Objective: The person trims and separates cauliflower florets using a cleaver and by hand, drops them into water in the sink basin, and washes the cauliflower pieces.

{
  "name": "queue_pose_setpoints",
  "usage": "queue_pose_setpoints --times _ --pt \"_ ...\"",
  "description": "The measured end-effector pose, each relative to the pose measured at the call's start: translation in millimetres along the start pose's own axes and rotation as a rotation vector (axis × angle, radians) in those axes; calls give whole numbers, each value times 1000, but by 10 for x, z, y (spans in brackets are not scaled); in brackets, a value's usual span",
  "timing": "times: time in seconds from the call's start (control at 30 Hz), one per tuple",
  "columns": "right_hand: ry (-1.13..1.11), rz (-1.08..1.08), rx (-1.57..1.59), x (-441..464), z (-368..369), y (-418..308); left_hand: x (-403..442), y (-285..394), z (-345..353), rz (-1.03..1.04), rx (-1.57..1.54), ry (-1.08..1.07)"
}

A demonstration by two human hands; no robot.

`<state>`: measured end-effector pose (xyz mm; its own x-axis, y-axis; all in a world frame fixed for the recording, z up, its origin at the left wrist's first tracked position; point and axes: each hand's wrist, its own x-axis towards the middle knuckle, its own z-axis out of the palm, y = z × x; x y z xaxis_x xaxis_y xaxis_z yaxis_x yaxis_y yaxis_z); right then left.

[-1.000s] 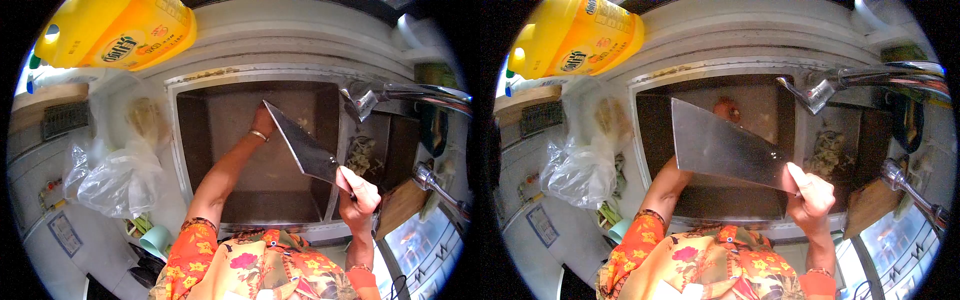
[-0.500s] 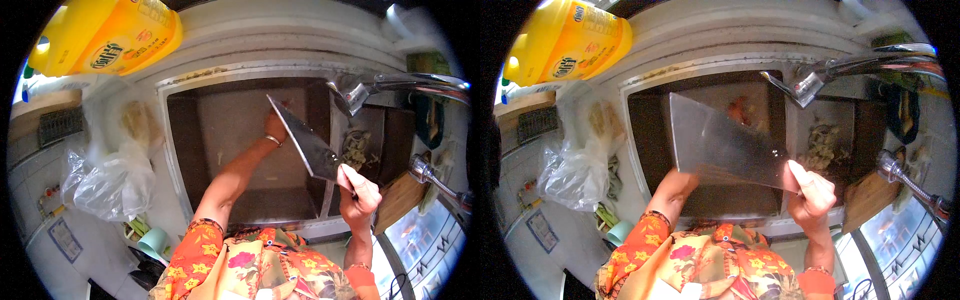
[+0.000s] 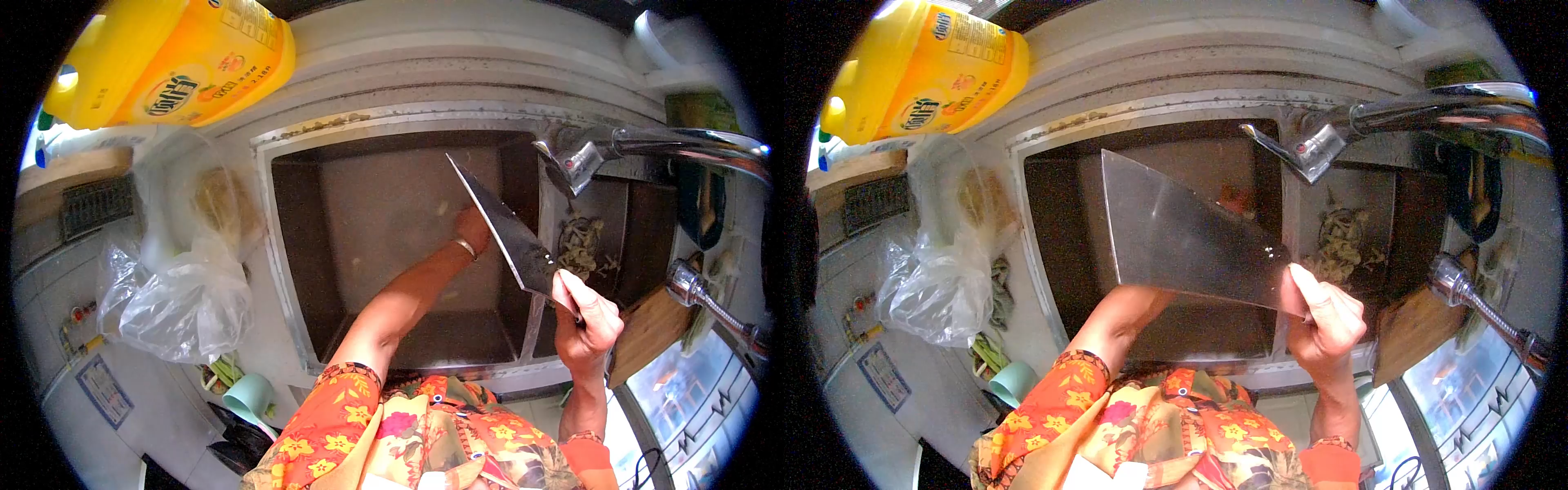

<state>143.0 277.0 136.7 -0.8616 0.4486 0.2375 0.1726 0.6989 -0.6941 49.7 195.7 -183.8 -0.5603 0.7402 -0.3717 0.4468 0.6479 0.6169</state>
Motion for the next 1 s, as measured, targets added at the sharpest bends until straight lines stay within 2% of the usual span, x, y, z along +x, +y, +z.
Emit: queue_pose_setpoints --times 0.13,0.2,0.27,0.37,0.4,0.43,0.47,0.53,0.6,0.63,0.67,0.77,0.8,0.87,0.9,0.97,1.0 --pt "-5 44 -28 -18 -48 -58 -93 -176 -97 -12 -213 81" --pt "14 30 -42 -30 -76 -88 -435 293 -1033 -125 -865 38" --pt "33 20 -60 -46 -110 -127 -656 577 -1410 -112 -904 46" --pt "53 -17 -89 -35 -180 -213 -940 1085 -1733 -156 -1211 -89" --pt "73 -20 -112 -25 -204 -251 -985 1242 -1683 -174 -1557 -181" --pt "92 -22 -137 -14 -221 -279 -1017 1419 -1799 -173 -1696 -284" --pt "134 -153 -110 62 -209 -259 -1050 1595 -1914 -186 -1825 -393" --pt "116 -162 -124 87 -277 -309 -1030 1831 -1906 246 -1495 -420" --pt "117 -178 -139 97 -306 -320 -974 1906 -1474 725 -1098 -24" --pt "126 -187 -155 88 -310 -306 -945 1945 -1264 879 -914 229" --pt "139 -194 -172 81 -312 -290 -1047 1856 -1562 391 -1273 -77" --pt "104 -154 -172 50 -303 -265 -893 1338 -1521 210 -955 203" --pt "104 -151 -170 20 -297 -262 -763 1112 -1431 208 -953 201" --pt "38 73 -145 -58 -275 -258 -529 612 -1305 42 -271 412" --pt "37 73 -145 -35 -238 -232 -432 442 -1239 41 -272 412" --pt "88 -157 -111 54 -163 -177 -271 244 -1118 -107 -197 268" --pt "48 -120 -126 51 -184 -193 -200 191 -1069 -153 -190 224"
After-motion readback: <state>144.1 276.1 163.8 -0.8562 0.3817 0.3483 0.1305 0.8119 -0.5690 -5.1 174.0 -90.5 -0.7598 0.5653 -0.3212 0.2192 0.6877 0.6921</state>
